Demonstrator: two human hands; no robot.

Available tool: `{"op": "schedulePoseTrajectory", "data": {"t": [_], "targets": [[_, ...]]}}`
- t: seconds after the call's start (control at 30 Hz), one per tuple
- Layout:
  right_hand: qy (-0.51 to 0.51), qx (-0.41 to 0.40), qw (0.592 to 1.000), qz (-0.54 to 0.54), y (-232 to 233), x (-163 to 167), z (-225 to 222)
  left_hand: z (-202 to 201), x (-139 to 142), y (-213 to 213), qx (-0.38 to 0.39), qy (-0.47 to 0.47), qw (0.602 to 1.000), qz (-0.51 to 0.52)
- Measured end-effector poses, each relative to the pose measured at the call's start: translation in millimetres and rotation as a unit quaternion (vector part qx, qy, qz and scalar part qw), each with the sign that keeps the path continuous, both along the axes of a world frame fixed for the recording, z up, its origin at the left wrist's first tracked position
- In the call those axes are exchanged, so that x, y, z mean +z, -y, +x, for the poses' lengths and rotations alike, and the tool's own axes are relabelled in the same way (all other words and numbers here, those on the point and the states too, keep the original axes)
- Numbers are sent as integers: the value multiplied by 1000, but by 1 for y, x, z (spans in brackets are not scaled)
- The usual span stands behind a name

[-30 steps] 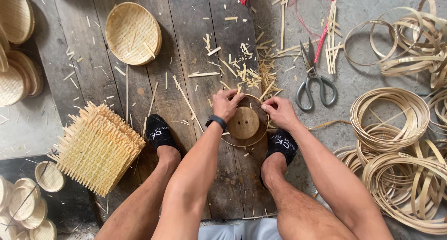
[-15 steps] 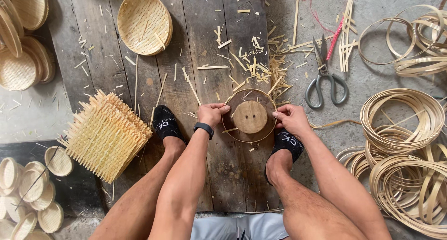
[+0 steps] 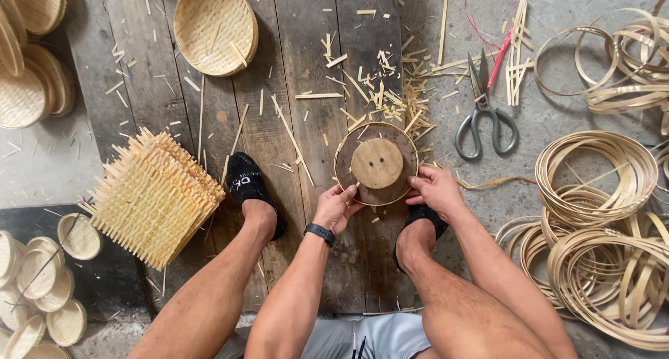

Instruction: The person assembles small round bamboo bowls by placing a circular bamboo ring over a square woven mat, pressing it into shape with a wooden block, and trimming the excess mat with shears. The process is repeated for multiple units.

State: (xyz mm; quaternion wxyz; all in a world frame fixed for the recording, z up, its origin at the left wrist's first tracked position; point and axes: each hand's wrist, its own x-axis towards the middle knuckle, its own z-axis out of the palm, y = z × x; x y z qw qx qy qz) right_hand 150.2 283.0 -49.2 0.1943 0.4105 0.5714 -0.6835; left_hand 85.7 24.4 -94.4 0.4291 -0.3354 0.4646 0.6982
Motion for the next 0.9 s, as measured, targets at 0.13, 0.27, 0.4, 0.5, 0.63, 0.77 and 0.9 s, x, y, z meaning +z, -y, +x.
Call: {"op": "schedulePoseTrajectory", "data": {"t": [0.13,0.27,0.4,0.5,0.63,0.77,0.9], "targets": [[16,-21,999,18,4,-4,-2,6,-6,-8,-3,6,998,-59],[39,-31,996,79,13,-1,-4,7,-9,-12,11,8,997,-73],[27,-41,995,84,16,7,-2,13,-4,-14,29,2,997,-77],[-13,-74,997,1,13,11,-1,22,6,-19,76,3,997,-31],[-9,-35,999,-10,12,7,1,40,16,-35,140,-22,989,-28],[12,-46,999,25,15,-5,1,42,12,-50,119,-18,986,-111],[0,-50,998,25,17,-6,2,32,24,-51,93,-21,985,-141]]}}
